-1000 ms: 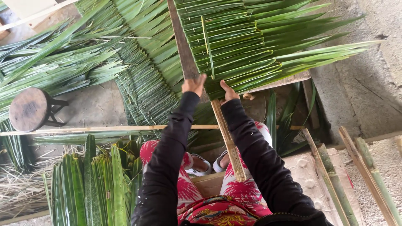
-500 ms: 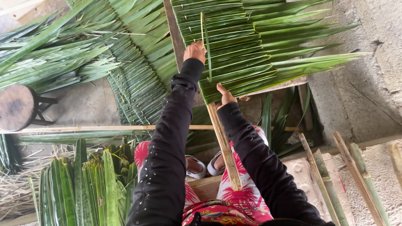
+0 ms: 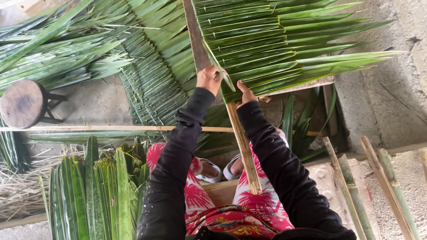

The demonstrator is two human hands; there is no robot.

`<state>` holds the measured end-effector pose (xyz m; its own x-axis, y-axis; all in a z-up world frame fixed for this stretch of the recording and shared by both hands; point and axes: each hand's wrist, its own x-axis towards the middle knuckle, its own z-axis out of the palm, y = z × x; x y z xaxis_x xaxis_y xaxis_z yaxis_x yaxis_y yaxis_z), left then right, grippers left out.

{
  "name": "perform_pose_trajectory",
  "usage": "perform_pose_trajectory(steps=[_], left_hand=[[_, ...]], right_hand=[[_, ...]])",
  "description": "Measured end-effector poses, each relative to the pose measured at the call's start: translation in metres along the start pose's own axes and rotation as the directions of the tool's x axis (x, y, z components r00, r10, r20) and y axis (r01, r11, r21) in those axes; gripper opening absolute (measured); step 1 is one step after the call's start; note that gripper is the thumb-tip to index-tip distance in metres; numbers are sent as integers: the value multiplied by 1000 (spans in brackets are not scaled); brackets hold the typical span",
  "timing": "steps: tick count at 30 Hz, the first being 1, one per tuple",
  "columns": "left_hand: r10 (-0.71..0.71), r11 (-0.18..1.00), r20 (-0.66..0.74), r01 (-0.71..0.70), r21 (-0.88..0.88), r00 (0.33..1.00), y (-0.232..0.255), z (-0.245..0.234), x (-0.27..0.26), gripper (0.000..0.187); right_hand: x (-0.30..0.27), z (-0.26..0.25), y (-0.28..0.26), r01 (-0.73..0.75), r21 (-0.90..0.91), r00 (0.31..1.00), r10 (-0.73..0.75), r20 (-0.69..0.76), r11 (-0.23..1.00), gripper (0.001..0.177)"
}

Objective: Weaving palm leaves onto a wooden frame to create thatched panels

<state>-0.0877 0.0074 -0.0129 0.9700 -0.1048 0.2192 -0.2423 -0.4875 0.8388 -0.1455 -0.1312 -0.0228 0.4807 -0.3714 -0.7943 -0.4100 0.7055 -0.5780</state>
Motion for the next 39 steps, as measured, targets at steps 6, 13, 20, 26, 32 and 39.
perform_pose_trajectory(steps=[6,13,20,26,32,39], left_hand=[[22,993,4,-22,113,1000,3,4,1,6],[15,983,68,-28,183,998,22,0,-1,17],[19,921,137,-71,384,990,-4,31,10,15],[84,988,-11,-81,135,996,22,17,4,10],[155,954,-71,-131,269,985,20,13,-2,13],[-204,973,-310,156,-171,929,22,25,-51,19]], right_hand=[[4,5,0,14,6,1000,-14,-4,1000,103],[4,0,2,-6,-76,1000,6,2,997,112],[-46,6,-16,30,-112,996,-20,84,993,113],[-13,-5,-7,65,-139,995,-54,80,988,111],[-1,26,-8,85,-66,988,-76,135,994,95],[-2,-43,-23,901,40,245,-582,776,433,111]])
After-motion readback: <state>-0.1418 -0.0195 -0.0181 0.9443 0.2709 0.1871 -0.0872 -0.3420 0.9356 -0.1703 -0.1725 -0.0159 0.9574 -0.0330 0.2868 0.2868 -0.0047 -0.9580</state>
